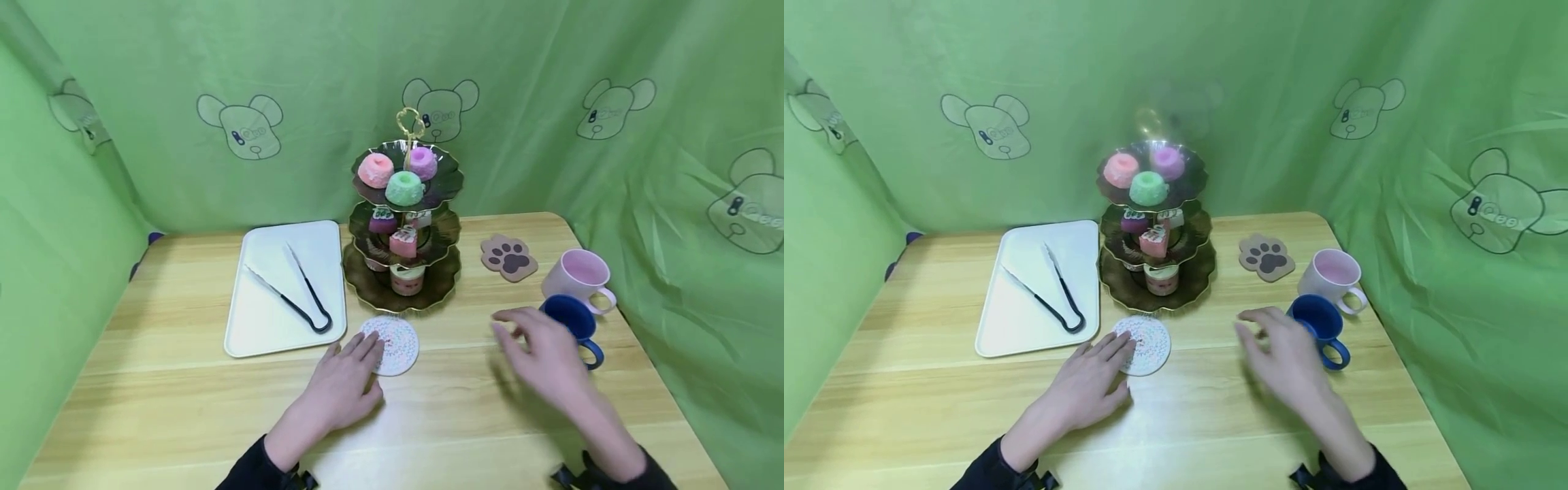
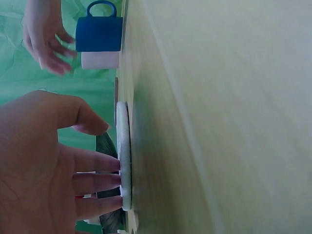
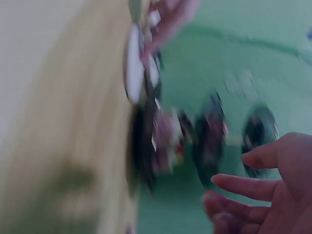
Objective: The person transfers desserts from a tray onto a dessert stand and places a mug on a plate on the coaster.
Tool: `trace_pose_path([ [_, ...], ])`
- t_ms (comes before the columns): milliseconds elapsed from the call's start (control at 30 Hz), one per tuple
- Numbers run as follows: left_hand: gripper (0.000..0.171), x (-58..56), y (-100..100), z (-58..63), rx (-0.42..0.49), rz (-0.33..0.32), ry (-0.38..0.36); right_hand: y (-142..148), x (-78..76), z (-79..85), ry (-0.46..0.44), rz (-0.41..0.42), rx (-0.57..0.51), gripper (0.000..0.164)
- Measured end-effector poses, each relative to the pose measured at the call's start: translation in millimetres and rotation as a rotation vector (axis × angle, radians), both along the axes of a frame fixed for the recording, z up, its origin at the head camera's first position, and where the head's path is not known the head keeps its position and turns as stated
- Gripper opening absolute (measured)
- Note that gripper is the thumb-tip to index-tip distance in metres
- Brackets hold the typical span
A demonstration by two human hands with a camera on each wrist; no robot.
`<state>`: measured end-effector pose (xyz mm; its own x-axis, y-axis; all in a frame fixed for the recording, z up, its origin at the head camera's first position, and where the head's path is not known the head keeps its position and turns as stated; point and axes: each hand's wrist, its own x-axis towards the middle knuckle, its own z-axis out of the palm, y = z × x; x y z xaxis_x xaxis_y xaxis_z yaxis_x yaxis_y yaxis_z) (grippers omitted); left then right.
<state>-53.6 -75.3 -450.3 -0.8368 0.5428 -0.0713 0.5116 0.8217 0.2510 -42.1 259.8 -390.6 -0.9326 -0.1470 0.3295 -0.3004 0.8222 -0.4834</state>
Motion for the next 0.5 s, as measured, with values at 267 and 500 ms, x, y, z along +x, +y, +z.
trace_pose_path([
  [267,0.064,1.8,-4,1.5,0.011,-0.006,-0.007,96,14.8,7.6,-0.088,-0.382,-0.054,0.039],
  [500,0.063,0.9,-6,-0.8,0.032,-0.006,-0.002,129,24.1,-25.9,-0.367,-0.403,-0.149,0.054],
])
